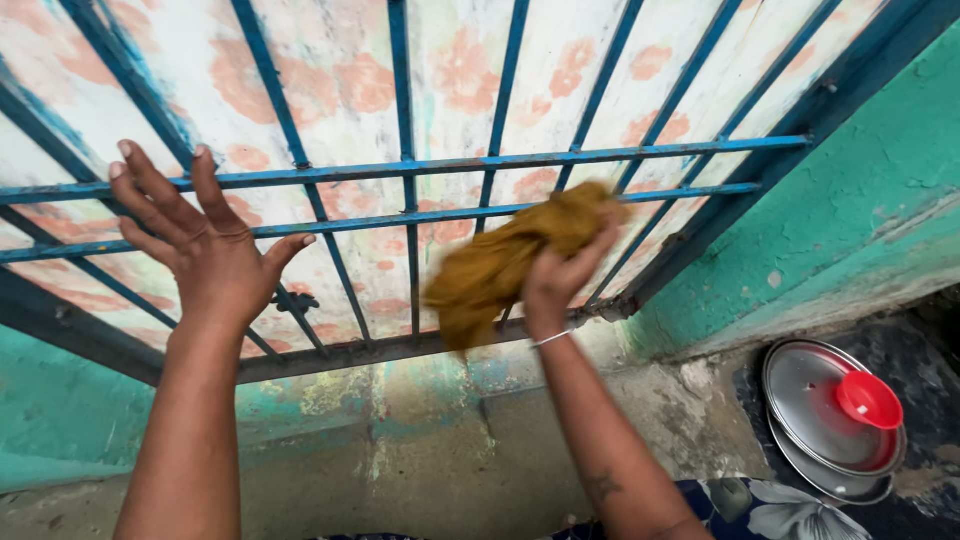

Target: The person cleans a metal gate by wiping its bars with a cloth while holding the gate with one hand.

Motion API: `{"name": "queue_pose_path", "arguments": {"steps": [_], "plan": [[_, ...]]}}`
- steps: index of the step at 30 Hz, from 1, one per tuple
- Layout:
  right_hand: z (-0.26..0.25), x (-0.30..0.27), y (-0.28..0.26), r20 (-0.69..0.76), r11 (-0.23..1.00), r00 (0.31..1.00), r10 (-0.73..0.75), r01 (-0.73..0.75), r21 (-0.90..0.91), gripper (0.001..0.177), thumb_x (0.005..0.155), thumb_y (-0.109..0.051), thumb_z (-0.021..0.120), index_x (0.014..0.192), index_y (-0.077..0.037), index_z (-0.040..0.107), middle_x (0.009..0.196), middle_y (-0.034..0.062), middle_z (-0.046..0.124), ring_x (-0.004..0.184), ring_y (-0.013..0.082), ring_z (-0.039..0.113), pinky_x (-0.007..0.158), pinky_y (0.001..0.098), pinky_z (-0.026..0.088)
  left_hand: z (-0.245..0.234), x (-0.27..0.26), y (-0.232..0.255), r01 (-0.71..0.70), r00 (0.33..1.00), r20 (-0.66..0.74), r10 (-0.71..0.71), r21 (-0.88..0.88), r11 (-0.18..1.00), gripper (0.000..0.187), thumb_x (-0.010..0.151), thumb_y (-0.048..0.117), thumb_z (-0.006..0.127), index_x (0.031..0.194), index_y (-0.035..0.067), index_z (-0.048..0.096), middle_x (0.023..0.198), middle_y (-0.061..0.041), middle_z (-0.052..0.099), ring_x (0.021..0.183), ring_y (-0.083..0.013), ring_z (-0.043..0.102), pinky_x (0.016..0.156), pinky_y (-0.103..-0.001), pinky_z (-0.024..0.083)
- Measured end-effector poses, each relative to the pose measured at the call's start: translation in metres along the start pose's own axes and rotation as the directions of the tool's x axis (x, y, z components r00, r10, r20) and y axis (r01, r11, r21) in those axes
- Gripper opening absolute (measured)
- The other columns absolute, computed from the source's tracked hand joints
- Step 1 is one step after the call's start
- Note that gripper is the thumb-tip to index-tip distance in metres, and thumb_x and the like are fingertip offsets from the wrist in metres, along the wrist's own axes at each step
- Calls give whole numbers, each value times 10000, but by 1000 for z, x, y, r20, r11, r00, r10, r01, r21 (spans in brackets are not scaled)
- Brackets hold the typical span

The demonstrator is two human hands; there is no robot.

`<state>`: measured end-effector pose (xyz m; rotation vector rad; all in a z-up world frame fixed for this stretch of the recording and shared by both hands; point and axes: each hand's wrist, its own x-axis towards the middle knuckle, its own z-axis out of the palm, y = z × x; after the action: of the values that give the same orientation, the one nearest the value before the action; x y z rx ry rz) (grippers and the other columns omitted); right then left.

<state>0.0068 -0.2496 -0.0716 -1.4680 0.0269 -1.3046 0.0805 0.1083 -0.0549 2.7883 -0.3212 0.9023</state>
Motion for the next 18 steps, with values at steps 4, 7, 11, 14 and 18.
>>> {"name": "queue_pose_path", "arguments": {"steps": [4, 7, 11, 14, 18], "plan": [[-27, 65, 13, -92, 957, 976, -196, 170, -235, 503, 1060, -44, 542, 1534, -24, 375, 1502, 166, 432, 1439, 295, 431, 1295, 402, 293, 15, -3, -13, -10, 1000, 15, 9, 93, 996, 1400, 862, 616, 813, 1675, 227, -259, 1589, -266, -381, 1480, -532, -284, 1158, -836, 79], [-31, 65, 41, -115, 844, 972, -204, 116, -524, 556, 996, -51, 596, 1516, -28, 400, 1496, 200, 444, 1420, 373, 415, 1253, 450, 280, 22, -5, -22, -34, 999, 7, 33, 111, 993, 1394, 843, 636, 784, 1630, 227, -292, 1576, -263, -405, 1444, -510, -303, 1147, -820, 64], [-14, 26, 85, -111, 823, 965, -239, 140, -551, 564, 1032, -82, 576, 1557, -94, 370, 1501, 213, 418, 1465, 380, 455, 1267, 465, 380, 26, -10, -26, -54, 999, 7, 54, 138, 989, 1350, 894, 623, 756, 1599, 212, -319, 1560, -270, -425, 1435, -518, -327, 1122, -806, 72], [-11, 2, 117, -232, 810, 959, -161, -6, -586, 740, 933, -132, 563, 1596, -19, 253, 1522, 276, 410, 1418, 446, 453, 1206, 505, 375, 27, -13, -30, -34, 998, 53, 23, 217, 976, 1318, 932, 617, 731, 1618, 236, -328, 1569, -273, -416, 1457, -522, -324, 1115, -802, 89], [-37, -40, 176, -260, 897, 958, 122, -219, -385, 807, 1032, -260, 573, 1594, 73, 100, 1566, 309, 357, 1231, 400, 617, 1167, 472, 398, 36, -12, -38, -36, 997, 69, 19, 262, 964, 1294, 952, 616, 712, 1619, 244, -332, 1571, -289, -396, 1459, -520, -320, 1109, -805, 100]]}}
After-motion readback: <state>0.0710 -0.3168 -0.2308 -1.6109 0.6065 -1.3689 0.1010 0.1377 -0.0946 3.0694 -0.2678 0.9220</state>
